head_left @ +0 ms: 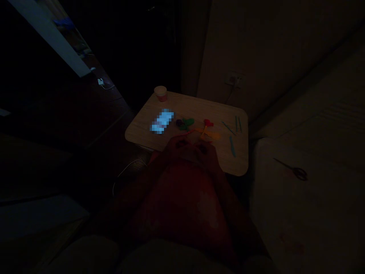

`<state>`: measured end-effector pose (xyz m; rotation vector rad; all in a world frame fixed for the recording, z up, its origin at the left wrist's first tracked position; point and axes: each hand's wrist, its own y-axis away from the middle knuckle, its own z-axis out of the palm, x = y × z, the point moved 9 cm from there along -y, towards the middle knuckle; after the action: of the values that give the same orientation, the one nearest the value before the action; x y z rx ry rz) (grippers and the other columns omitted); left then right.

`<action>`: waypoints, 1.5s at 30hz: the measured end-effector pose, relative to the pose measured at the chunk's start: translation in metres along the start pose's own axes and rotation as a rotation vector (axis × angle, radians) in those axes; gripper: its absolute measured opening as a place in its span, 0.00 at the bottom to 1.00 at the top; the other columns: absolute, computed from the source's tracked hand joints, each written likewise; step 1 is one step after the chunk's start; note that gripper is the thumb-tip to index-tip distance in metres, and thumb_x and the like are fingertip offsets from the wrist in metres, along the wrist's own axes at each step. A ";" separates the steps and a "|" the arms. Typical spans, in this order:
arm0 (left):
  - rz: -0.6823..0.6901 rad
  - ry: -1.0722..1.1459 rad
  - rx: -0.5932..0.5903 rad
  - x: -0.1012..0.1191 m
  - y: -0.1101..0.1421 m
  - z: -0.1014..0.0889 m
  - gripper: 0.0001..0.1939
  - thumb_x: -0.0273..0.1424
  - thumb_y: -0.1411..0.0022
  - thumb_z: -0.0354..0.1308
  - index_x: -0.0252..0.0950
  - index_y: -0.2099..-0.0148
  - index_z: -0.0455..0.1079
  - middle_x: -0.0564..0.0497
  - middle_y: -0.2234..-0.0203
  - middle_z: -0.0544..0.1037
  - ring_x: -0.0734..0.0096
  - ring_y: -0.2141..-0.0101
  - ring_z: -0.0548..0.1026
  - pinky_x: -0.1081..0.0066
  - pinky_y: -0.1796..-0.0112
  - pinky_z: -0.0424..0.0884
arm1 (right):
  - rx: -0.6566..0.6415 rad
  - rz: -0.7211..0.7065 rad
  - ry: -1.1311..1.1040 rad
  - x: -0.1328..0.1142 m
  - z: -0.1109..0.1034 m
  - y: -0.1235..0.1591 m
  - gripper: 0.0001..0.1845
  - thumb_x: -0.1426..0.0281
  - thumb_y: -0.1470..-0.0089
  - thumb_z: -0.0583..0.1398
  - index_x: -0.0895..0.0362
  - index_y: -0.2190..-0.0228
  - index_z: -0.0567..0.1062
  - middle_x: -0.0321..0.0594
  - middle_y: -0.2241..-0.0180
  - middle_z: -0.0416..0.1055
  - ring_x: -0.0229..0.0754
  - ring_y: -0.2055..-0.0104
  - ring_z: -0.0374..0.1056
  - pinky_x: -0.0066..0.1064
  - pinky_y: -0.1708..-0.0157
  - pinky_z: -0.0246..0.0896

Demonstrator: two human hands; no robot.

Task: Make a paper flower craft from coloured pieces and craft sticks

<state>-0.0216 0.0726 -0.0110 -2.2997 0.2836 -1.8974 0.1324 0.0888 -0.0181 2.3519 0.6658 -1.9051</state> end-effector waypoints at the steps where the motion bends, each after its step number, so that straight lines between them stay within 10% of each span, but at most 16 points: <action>1: 0.012 0.010 -0.007 0.001 0.000 0.000 0.11 0.37 0.44 0.67 0.33 0.65 0.78 0.48 0.66 0.80 0.72 0.69 0.75 0.75 0.69 0.69 | 0.006 -0.002 0.002 -0.001 0.000 0.000 0.09 0.62 0.43 0.63 0.55 0.69 0.79 0.40 0.68 0.78 0.41 0.67 0.72 0.31 0.67 0.66; 34: 0.130 -0.155 -0.106 0.007 -0.001 0.015 0.14 0.39 0.36 0.64 0.33 0.59 0.82 0.45 0.66 0.82 0.67 0.67 0.78 0.70 0.65 0.72 | 0.101 0.044 -0.178 0.000 -0.006 0.002 0.06 0.67 0.50 0.68 0.52 0.69 0.77 0.38 0.67 0.78 0.43 0.63 0.74 0.35 0.62 0.71; 45: 0.033 -0.126 0.064 -0.003 0.000 -0.001 0.13 0.40 0.40 0.66 0.33 0.65 0.79 0.47 0.64 0.81 0.69 0.66 0.77 0.73 0.66 0.73 | 0.127 0.061 -0.124 0.010 -0.011 0.000 0.08 0.62 0.46 0.65 0.53 0.66 0.77 0.39 0.67 0.78 0.43 0.65 0.73 0.35 0.62 0.70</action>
<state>-0.0227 0.0733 -0.0136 -2.3448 0.2399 -1.7118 0.1438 0.0947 -0.0247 2.2707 0.4716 -2.1038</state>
